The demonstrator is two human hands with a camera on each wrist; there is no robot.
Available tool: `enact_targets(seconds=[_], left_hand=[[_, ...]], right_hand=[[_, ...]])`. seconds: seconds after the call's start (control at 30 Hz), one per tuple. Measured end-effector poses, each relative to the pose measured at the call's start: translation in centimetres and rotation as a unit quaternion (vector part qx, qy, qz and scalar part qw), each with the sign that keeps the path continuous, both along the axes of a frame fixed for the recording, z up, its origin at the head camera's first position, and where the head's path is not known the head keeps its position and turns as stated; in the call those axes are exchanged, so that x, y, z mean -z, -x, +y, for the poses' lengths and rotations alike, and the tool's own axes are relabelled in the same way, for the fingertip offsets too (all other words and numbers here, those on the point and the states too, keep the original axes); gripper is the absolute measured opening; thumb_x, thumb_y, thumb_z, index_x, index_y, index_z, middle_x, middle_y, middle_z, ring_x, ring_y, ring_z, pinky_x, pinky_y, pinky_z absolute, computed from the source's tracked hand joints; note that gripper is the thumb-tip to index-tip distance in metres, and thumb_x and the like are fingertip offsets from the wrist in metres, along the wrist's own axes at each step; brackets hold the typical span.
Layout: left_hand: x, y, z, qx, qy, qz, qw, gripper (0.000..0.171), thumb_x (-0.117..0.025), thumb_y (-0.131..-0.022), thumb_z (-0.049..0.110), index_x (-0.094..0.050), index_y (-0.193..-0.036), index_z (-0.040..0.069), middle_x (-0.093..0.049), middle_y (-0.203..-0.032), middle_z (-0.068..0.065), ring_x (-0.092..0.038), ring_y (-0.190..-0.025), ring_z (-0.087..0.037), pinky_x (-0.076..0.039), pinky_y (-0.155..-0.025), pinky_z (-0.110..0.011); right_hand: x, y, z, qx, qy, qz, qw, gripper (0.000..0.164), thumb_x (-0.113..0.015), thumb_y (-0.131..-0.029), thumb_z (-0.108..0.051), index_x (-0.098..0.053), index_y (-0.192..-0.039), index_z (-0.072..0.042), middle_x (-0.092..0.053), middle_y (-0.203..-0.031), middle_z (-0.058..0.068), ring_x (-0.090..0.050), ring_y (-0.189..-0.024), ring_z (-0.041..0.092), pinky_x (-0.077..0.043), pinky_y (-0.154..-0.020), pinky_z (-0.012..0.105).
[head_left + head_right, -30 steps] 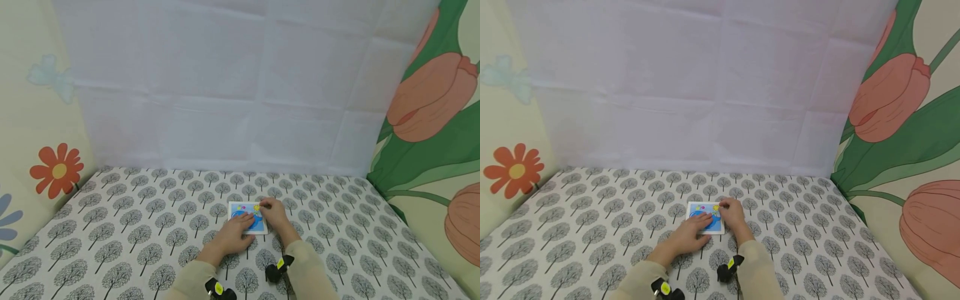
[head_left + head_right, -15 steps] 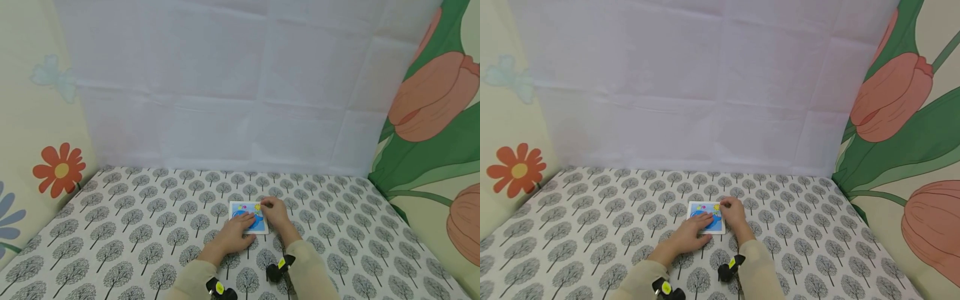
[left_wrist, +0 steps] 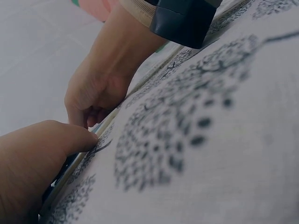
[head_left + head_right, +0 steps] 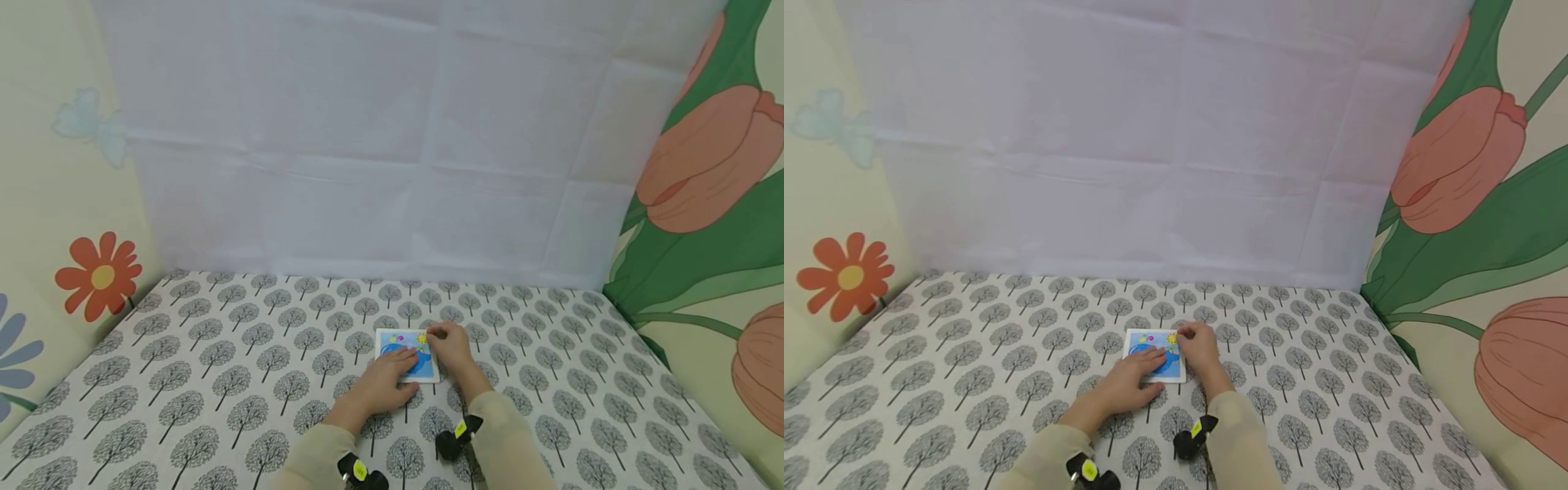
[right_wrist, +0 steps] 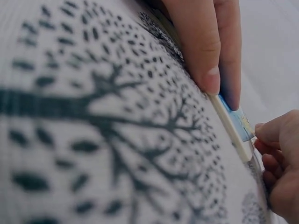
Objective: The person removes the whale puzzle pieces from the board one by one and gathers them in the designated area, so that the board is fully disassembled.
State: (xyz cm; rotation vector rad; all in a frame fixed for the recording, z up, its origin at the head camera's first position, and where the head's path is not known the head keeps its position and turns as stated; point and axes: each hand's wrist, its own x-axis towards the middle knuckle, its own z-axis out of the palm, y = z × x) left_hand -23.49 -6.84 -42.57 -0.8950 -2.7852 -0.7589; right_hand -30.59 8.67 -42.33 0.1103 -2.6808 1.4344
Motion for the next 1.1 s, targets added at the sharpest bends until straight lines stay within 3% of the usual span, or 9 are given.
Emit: enact_targets(seconds=[0.3,0.57,0.8,1.1], left_hand=[[0.13,-0.05,0.08,0.008,0.005,0.007,0.9999,0.047,-0.053,-0.083,0.025,-0.047,-0.123,0.0,-0.041,-0.129,-0.011,-0.031,-0.12,-0.027,-0.024,-0.098,-0.041],[0.21,0.03,0.03,-0.005,0.022,0.023,0.9995,0.048,-0.054,-0.082,0.028,-0.049,-0.122,0.003,-0.042,-0.129,-0.008,-0.032,-0.12,-0.024,-0.023,-0.099,-0.039],[0.26,0.32,-0.03,-0.015,0.016,0.044,0.9988,0.054,-0.056,-0.079,0.028,-0.047,-0.122,-0.003,-0.039,-0.13,-0.015,-0.031,-0.12,-0.029,-0.023,-0.099,-0.04],[0.52,0.52,-0.1,-0.011,0.062,0.053,0.9966,0.061,-0.048,-0.084,0.037,-0.037,-0.129,-0.002,-0.029,-0.135,-0.018,-0.022,-0.125,-0.029,-0.02,-0.1,-0.042]], right_hand=[[-0.03,0.09,-0.09,-0.01,-0.004,0.001,1.0,0.008,-0.06,-0.076,-0.005,-0.061,-0.084,-0.004,-0.057,-0.08,0.003,-0.053,-0.079,0.019,-0.044,-0.075,0.034],[0.53,0.23,-0.03,-0.025,0.009,0.007,1.0,0.006,-0.061,-0.077,-0.005,-0.063,-0.083,-0.004,-0.058,-0.08,0.002,-0.054,-0.079,0.018,-0.045,-0.073,0.034],[0.51,0.35,0.01,-0.025,0.016,0.007,1.0,0.005,-0.061,-0.077,-0.004,-0.064,-0.082,-0.005,-0.057,-0.078,0.002,-0.053,-0.078,0.017,-0.045,-0.072,0.033],[0.44,0.41,0.14,-0.033,0.013,0.013,0.999,0.006,-0.06,-0.078,-0.005,-0.064,-0.083,-0.005,-0.058,-0.081,0.002,-0.054,-0.079,0.017,-0.045,-0.073,0.033]])
